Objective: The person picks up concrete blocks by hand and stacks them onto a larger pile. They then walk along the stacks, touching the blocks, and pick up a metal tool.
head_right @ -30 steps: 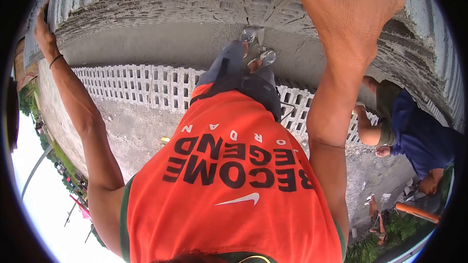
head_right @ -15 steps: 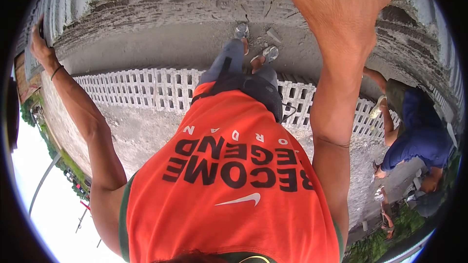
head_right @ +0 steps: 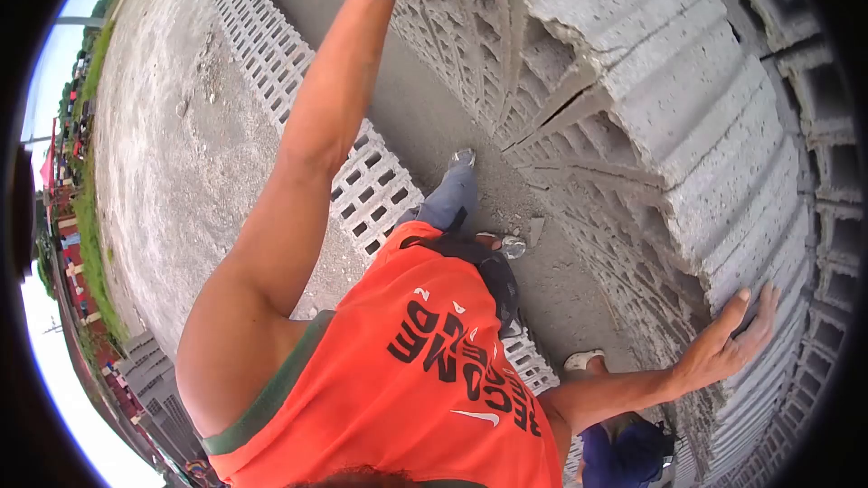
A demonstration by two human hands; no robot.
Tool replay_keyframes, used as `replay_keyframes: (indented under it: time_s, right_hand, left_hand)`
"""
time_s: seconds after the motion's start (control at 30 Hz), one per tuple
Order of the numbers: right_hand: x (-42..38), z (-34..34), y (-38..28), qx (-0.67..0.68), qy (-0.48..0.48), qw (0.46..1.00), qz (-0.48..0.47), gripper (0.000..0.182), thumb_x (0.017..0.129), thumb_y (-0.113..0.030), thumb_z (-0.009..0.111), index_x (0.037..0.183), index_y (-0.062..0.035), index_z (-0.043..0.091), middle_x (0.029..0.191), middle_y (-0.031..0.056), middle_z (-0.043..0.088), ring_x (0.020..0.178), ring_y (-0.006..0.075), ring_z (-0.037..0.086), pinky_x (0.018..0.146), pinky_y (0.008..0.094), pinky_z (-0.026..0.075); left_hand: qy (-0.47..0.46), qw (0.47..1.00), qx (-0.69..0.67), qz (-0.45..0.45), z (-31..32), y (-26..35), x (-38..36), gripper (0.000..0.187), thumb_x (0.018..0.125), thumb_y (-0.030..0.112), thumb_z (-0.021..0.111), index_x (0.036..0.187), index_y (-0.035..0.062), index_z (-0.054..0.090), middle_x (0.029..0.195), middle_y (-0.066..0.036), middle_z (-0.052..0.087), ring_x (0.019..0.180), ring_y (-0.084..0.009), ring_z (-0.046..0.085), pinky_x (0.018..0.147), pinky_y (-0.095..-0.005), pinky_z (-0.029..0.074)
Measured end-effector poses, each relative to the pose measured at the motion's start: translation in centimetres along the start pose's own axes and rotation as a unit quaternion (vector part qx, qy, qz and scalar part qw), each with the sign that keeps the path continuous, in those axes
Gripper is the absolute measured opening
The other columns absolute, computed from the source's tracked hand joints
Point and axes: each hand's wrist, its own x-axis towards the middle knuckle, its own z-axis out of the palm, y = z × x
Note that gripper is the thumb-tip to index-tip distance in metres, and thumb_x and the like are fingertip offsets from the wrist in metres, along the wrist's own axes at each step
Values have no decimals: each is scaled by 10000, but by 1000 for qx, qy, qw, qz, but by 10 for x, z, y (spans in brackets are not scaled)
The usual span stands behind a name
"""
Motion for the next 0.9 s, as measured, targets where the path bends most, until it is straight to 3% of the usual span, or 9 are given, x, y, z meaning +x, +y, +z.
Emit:
replay_keyframes:
  time_s: [0.1,0.13,0.23,0.4,0.5,0.6,0.73,0.83,0.9]
  right_hand:
    - [-1,0,1,-17,-14,1000,12,470,950,-365,572,1257,-12,617,1294,156,582,1217,280,518,998,390,425]
    - [-3,1,2,-19,-12,999,25,471,950,-372,571,1255,-17,621,1291,149,592,1230,275,519,998,394,425]
    - [8,2,-5,-29,-8,992,121,417,975,-334,551,1229,-15,636,1229,139,623,1173,269,555,961,376,447]
    - [42,15,-123,-1,239,962,135,460,958,-442,550,909,-12,707,895,198,692,842,350,619,764,441,456]
    - [54,52,-266,78,109,985,108,458,994,-387,483,1178,-13,673,1143,137,679,1078,245,623,962,360,465]
    - [68,97,-344,134,58,989,-9,420,1002,-347,495,1158,-3,679,1112,106,694,1059,211,629,959,339,455]
    - [91,145,-428,209,-25,974,-82,391,1012,-311,496,1161,5,671,1118,88,683,1028,185,620,940,326,451]
    - [127,180,-482,110,-73,989,-68,359,999,-298,536,1138,5,670,1085,86,675,1011,195,599,943,317,438]
    - [151,200,-529,88,-125,972,-178,312,995,-232,545,1117,40,638,1082,109,656,1007,205,581,950,315,419]
  left_hand:
    - [26,991,-129,-10,-12,-4,-1,485,900,427,534,800,-17,699,752,-246,660,732,-403,654,708,-472,507]
    - [-90,981,-162,-57,-25,-3,-3,446,855,390,506,904,13,739,982,-216,698,928,-307,673,870,-417,474]
    - [1,984,-176,-2,2,-18,3,505,766,450,563,809,-28,720,827,-189,670,834,-322,623,949,-451,379]
    - [37,962,-271,15,3,-24,-5,505,779,373,583,900,-110,667,876,-230,639,948,-347,569,1023,-481,300]
    - [-32,954,-296,43,-8,-33,-11,529,788,374,583,982,-114,648,991,-256,623,1063,-376,550,1039,-514,292]
    - [54,900,-432,37,-26,-57,-18,494,787,360,604,1041,-62,645,1095,-240,612,1134,-393,528,1038,-532,307]
    - [131,849,-509,46,-71,-184,1,380,775,239,660,1061,-10,639,1157,-202,606,1090,-382,561,978,-495,399]
    - [229,870,-436,-39,-74,-307,15,289,763,130,683,1011,-14,645,1129,-197,615,990,-365,610,894,-436,473]
    - [262,876,-395,-84,-65,-404,24,220,783,93,675,979,-5,652,1070,-188,640,911,-346,637,833,-415,501]
